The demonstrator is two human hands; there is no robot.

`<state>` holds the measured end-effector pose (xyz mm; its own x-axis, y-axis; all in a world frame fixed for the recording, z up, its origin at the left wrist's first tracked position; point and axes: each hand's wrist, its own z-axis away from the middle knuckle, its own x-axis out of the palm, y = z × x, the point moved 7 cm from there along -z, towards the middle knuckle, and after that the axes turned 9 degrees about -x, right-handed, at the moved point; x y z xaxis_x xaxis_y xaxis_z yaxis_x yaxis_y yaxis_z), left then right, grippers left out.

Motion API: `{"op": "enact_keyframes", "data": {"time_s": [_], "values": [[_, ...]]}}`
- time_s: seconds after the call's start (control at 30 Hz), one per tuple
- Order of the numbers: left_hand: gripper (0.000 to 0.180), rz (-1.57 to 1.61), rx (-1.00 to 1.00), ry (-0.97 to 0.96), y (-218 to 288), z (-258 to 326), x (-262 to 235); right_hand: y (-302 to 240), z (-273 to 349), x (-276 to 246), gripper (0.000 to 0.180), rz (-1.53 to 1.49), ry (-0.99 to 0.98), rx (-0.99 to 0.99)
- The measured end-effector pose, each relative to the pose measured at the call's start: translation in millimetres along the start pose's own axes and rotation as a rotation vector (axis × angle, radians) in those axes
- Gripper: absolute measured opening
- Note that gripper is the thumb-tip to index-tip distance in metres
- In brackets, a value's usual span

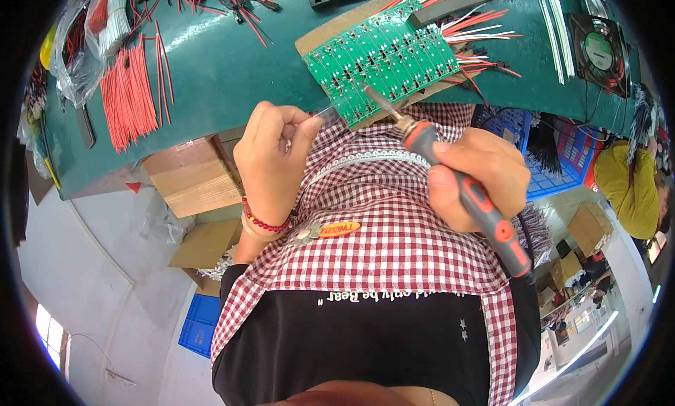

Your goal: The person inserts wires into a circuit board, places a cardboard backing behind the board, and solders the wire connections using a soldering iron.

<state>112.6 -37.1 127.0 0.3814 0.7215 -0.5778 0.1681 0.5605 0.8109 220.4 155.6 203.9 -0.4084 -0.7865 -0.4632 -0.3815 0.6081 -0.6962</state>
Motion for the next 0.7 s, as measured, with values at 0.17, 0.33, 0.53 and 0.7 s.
{"op": "enact_keyframes", "data": {"time_s": [0.17,0.33,0.53,0.7], "values": [[0.013,0.053,0.133,-0.017,13,7,-1,-5,4,-4,0.018,-0.081,-0.108,0.024],[0.012,0.11,0.085,-0.093,12,13,4,-8,22,-1,0.019,-0.089,-0.014,0.074],[0.012,0.042,0.091,-0.049,8,15,6,-10,25,13,0.021,-0.038,-0.112,0.051],[0.012,0.021,0.129,-0.019,10,13,6,-11,24,15,0.021,-0.019,-0.102,0.031]]}}
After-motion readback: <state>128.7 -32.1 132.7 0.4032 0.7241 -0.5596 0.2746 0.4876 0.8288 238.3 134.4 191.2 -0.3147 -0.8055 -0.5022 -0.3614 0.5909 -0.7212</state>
